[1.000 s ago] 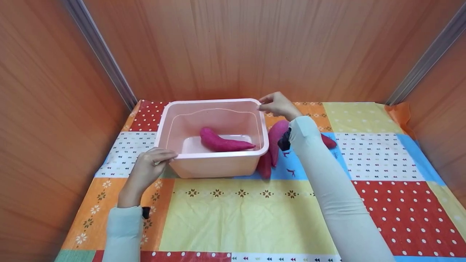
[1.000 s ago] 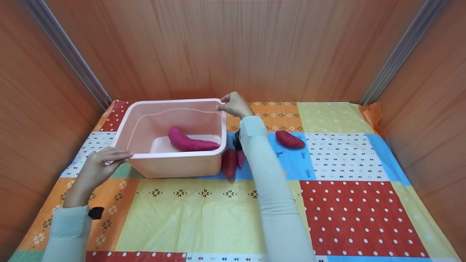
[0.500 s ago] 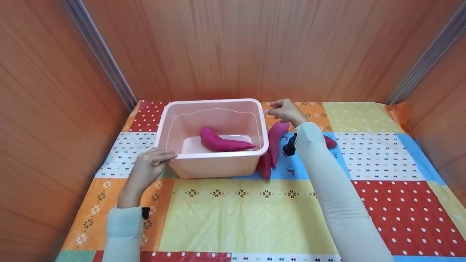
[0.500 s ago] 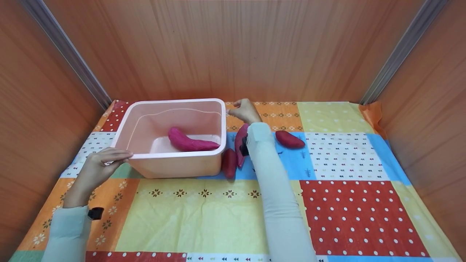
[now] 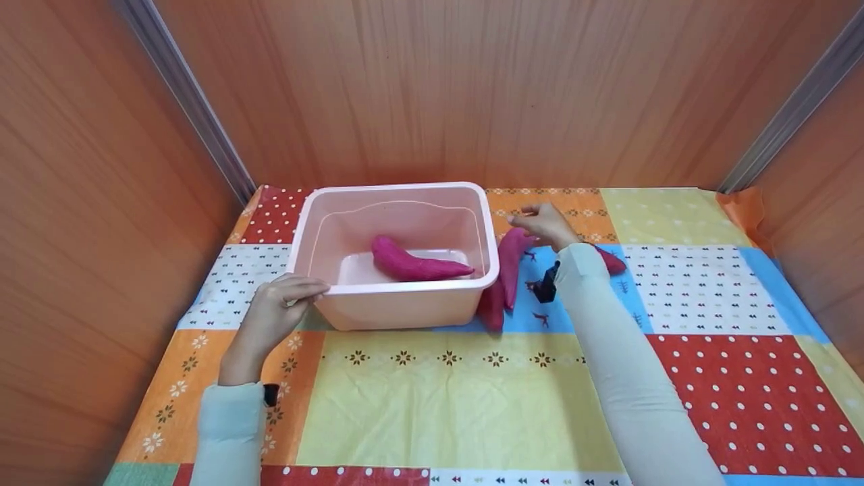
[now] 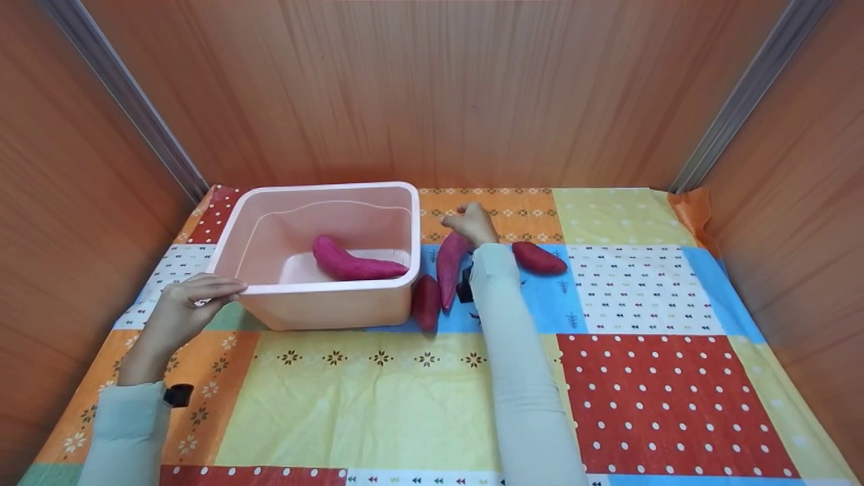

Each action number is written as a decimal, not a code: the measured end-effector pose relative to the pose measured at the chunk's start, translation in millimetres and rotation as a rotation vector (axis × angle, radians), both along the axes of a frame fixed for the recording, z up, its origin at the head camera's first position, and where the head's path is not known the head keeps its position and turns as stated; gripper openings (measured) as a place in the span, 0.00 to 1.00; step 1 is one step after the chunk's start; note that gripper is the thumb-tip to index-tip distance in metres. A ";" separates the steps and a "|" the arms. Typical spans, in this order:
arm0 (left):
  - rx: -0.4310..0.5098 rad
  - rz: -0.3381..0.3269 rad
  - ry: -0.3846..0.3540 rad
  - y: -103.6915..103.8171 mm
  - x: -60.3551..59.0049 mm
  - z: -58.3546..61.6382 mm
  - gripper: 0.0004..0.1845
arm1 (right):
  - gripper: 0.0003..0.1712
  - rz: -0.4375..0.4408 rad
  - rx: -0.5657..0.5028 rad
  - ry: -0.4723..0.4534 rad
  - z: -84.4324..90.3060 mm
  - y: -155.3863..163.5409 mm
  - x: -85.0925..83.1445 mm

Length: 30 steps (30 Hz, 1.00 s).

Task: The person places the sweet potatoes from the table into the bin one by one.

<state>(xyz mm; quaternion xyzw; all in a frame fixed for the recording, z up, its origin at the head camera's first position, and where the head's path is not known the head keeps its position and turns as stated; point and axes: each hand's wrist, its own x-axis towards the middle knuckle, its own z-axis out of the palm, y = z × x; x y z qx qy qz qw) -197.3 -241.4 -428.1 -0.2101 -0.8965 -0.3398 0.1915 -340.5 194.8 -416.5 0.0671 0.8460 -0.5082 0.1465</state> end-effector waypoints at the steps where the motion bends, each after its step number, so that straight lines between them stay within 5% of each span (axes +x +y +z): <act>1: -0.001 -0.003 0.003 0.1 -0.1 -0.1 0.13 | 0.40 -0.002 -0.002 0.000 -2.4 1.3 0.7; 11: 0.003 -0.004 0.014 0.5 0.9 0.3 0.13 | 0.40 -0.034 -0.069 -0.001 -27.4 8.2 3.5; 30: 0.006 -0.006 0.000 0.6 0.5 -0.8 0.13 | 0.42 -0.124 -0.117 -0.167 -66.3 6.5 9.3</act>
